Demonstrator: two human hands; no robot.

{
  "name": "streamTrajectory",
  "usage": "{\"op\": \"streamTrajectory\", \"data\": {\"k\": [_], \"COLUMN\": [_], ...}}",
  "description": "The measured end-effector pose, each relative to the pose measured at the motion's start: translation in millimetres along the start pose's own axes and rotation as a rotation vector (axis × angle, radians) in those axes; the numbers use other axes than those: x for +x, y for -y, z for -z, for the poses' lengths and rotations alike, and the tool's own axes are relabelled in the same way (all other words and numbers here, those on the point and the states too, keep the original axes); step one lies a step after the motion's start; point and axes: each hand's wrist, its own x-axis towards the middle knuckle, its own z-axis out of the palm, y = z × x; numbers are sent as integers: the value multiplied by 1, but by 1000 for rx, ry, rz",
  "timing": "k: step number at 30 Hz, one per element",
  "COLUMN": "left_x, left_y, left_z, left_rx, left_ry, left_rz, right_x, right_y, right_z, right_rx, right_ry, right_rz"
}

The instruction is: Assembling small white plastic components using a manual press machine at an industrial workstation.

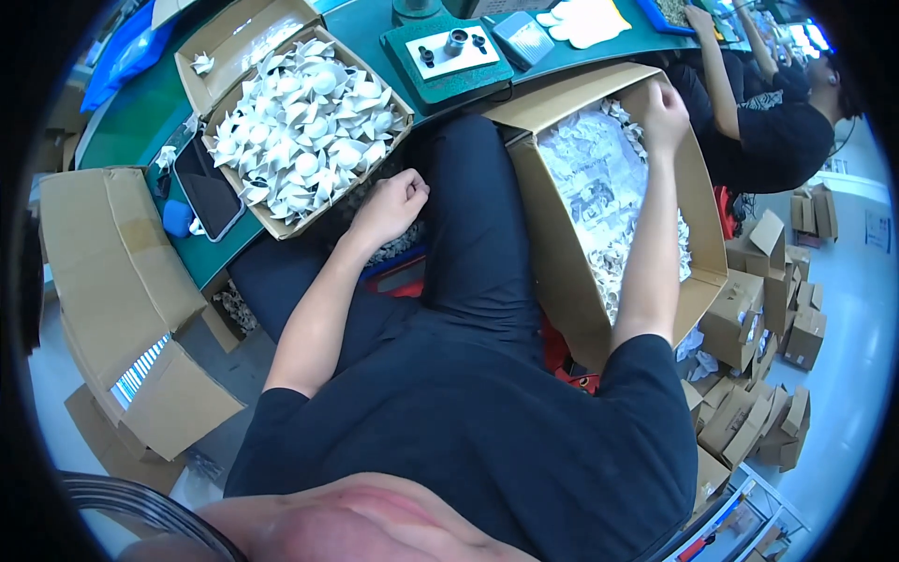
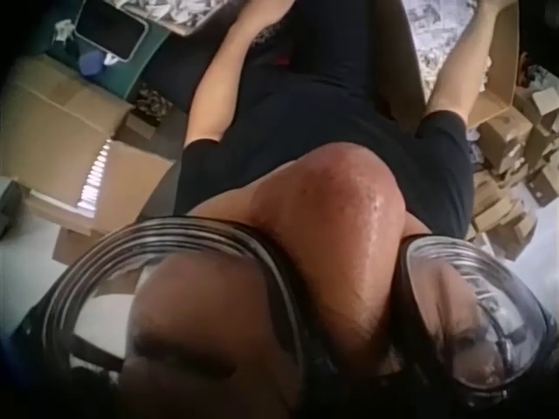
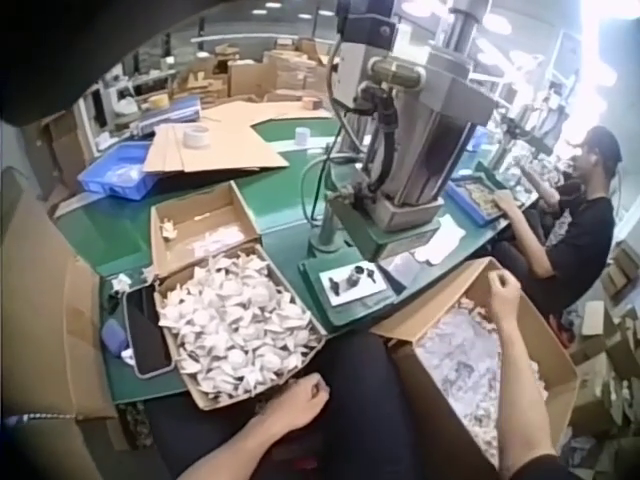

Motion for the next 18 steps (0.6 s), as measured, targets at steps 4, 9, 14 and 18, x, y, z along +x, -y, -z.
{"op": "streamTrajectory", "data": {"k": [4, 9, 14, 18], "left_x": [6, -2, 12, 17], "left_y": [7, 21, 22, 29], "left_z": [-14, -12, -20, -22], "left_rx": [83, 204, 239, 263], "left_ry": [44, 64, 113, 122], "left_rz": [-72, 51, 69, 97], "right_x": [-19, -37, -21, -36], "right_y": [-151, -111, -138, -158], "right_z": [29, -46, -47, -49], "right_rx": [-638, -737, -809, -880], "right_ry": [219, 140, 7, -125], "right_rz": [-70, -282, -321, -52]}}
